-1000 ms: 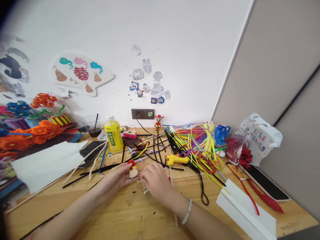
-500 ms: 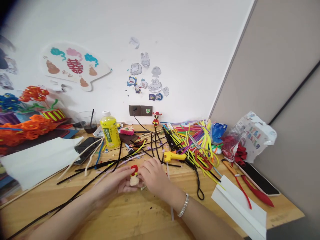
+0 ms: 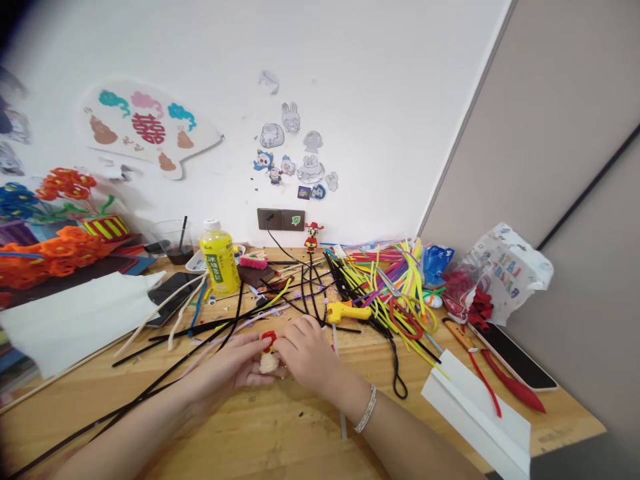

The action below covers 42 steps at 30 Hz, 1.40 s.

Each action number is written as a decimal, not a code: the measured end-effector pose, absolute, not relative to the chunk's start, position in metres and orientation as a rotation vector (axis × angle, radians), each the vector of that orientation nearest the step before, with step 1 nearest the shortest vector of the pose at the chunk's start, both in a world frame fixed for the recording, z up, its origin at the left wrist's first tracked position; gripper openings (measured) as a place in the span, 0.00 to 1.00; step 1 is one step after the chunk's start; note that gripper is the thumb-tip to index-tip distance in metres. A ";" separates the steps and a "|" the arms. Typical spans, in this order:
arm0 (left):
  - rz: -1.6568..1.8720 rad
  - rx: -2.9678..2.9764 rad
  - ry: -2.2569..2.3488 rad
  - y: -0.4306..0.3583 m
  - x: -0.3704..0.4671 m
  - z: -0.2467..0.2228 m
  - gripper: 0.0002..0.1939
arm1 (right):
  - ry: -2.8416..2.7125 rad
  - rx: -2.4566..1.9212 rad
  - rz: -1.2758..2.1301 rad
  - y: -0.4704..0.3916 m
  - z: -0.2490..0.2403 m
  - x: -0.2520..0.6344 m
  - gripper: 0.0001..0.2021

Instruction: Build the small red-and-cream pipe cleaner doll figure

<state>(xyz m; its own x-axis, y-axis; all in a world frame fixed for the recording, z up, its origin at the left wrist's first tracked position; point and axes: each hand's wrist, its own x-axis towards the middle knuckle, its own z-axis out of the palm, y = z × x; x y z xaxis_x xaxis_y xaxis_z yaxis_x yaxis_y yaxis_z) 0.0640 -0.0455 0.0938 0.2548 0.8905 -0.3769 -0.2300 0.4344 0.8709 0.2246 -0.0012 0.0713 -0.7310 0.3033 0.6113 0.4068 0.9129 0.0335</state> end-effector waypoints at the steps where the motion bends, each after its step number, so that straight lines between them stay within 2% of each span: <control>1: 0.881 0.785 1.044 -0.046 0.065 0.095 0.13 | -2.442 -0.503 -0.220 -0.001 0.071 0.225 0.10; 21: 0.891 0.783 0.979 -0.044 0.063 0.087 0.12 | -2.354 -0.539 0.065 -0.001 0.074 0.227 0.11; 42: 0.905 0.747 1.007 -0.047 0.068 0.088 0.13 | -2.440 -0.484 -0.038 0.001 0.068 0.229 0.10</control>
